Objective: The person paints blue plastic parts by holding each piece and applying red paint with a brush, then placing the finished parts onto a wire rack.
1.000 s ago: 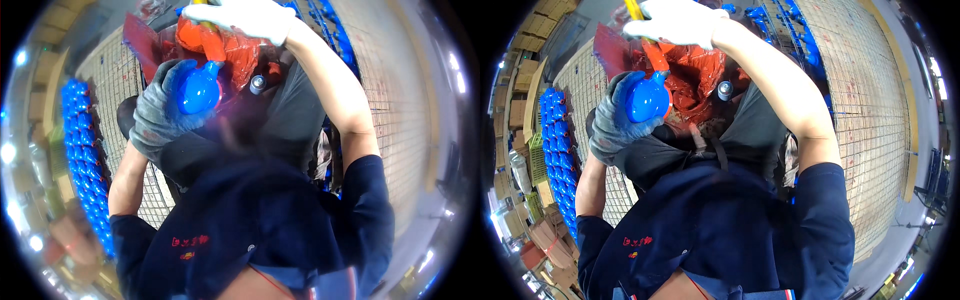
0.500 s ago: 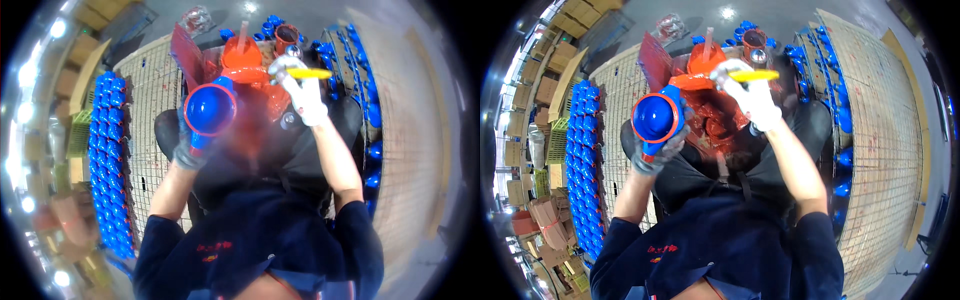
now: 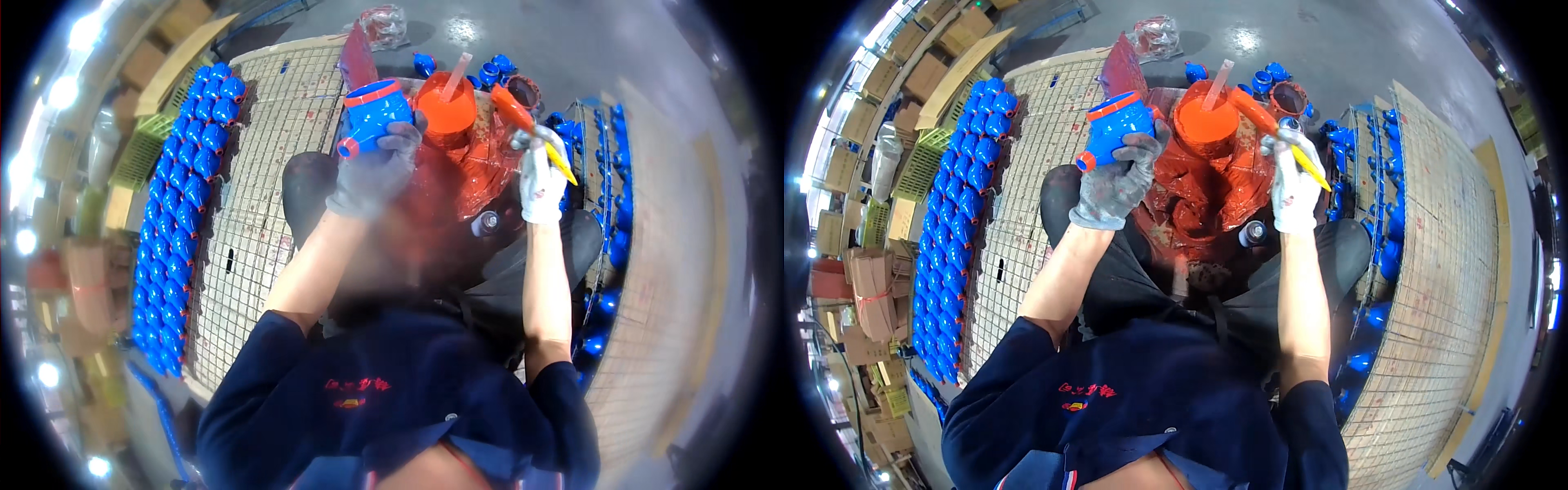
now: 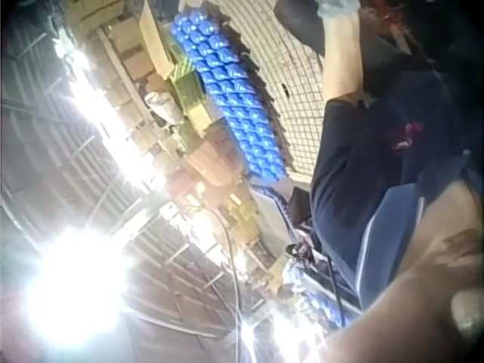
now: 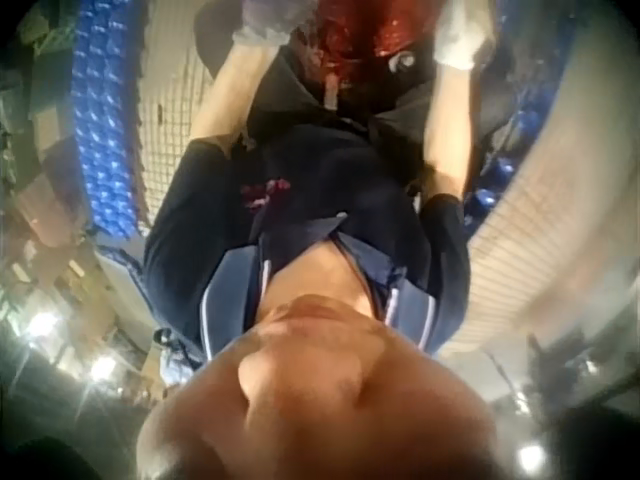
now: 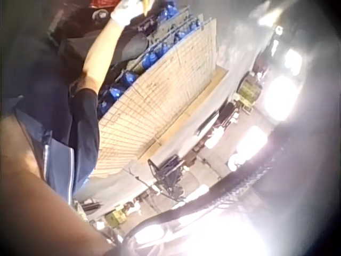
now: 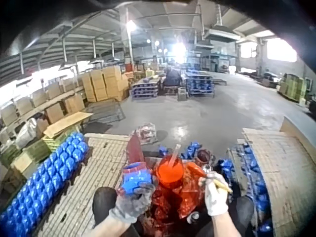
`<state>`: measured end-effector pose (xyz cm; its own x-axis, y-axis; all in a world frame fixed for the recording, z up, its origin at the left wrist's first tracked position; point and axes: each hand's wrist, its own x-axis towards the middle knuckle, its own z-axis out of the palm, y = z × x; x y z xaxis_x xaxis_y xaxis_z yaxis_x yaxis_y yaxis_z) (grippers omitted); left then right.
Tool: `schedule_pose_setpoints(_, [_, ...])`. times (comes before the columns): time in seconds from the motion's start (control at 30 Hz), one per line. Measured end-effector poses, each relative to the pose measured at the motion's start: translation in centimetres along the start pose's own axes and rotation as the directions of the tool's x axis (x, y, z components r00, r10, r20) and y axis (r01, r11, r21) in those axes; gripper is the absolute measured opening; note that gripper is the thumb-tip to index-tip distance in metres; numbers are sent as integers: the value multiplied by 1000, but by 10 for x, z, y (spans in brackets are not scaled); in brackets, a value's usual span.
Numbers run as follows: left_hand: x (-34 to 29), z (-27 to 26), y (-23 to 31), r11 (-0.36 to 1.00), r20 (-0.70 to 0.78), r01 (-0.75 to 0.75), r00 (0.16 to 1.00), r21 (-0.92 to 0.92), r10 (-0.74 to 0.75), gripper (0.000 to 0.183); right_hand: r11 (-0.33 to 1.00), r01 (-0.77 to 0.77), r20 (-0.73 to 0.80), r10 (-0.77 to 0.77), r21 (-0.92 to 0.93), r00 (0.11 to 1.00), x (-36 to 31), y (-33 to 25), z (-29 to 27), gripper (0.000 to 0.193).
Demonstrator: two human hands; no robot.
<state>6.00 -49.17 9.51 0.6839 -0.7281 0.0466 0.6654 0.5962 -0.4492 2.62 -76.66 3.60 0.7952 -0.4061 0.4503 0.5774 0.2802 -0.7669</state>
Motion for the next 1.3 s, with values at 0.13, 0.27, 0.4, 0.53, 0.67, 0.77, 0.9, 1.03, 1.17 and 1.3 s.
schedule_pose_setpoints(0.13, [-4, 0, 4, 975, -61, -156, 984, 159, 167, 73, 982, 17, 0, -18, -187, 1000, 7, -31, 7, 16])
schedule_pose_setpoints(0.27, [-5, -2, 0, 971, -76, -118, 988, 209, 136, 84, 915, 91, 167, -26, -393, 986, 16, -52, 22, 21])
schedule_pose_setpoints(0.4, [1, -13, -3, 909, -169, -193, 948, 370, 270, 84, 903, 217, 410, -51, -370, 911, 17, -75, 48, 22])
schedule_pose_setpoints(0.53, [1, -25, -5, 845, -182, -163, 939, 510, 291, 81, 870, 326, 631, -22, -371, 775, 21, -87, 62, 25])
schedule_pose_setpoints(0.67, [5, -29, -19, 768, -156, -159, 935, 620, 319, 78, 763, 509, 719, -87, -397, 690, 23, -84, 65, 29])
schedule_pose_setpoints(0.77, [6, -28, -24, 786, -166, -131, 944, 604, 284, 78, 665, 605, 742, -113, -438, 661, 23, -86, 66, 29])
schedule_pose_setpoints(0.9, [5, -25, -19, 832, -163, -69, 969, 551, 188, 79, 672, 574, 699, -116, -469, 706, 19, -86, 61, 28])
schedule_pose_setpoints(1.03, [3, -14, -24, 901, -177, -102, 965, 422, 192, 81, 732, 453, 572, -106, -509, 813, 9, -78, 49, 28])
schedule_pose_setpoints(1.17, [-4, 3, -36, 893, -93, -143, 975, 427, 200, 84, 792, 407, 462, -181, -455, 868, -1, -72, 42, 30])
schedule_pose_setpoints(1.3, [-1, 16, -48, 884, -27, -135, 986, 448, 164, 84, 852, 350, 322, -231, -389, 918, -24, -87, 33, 31])
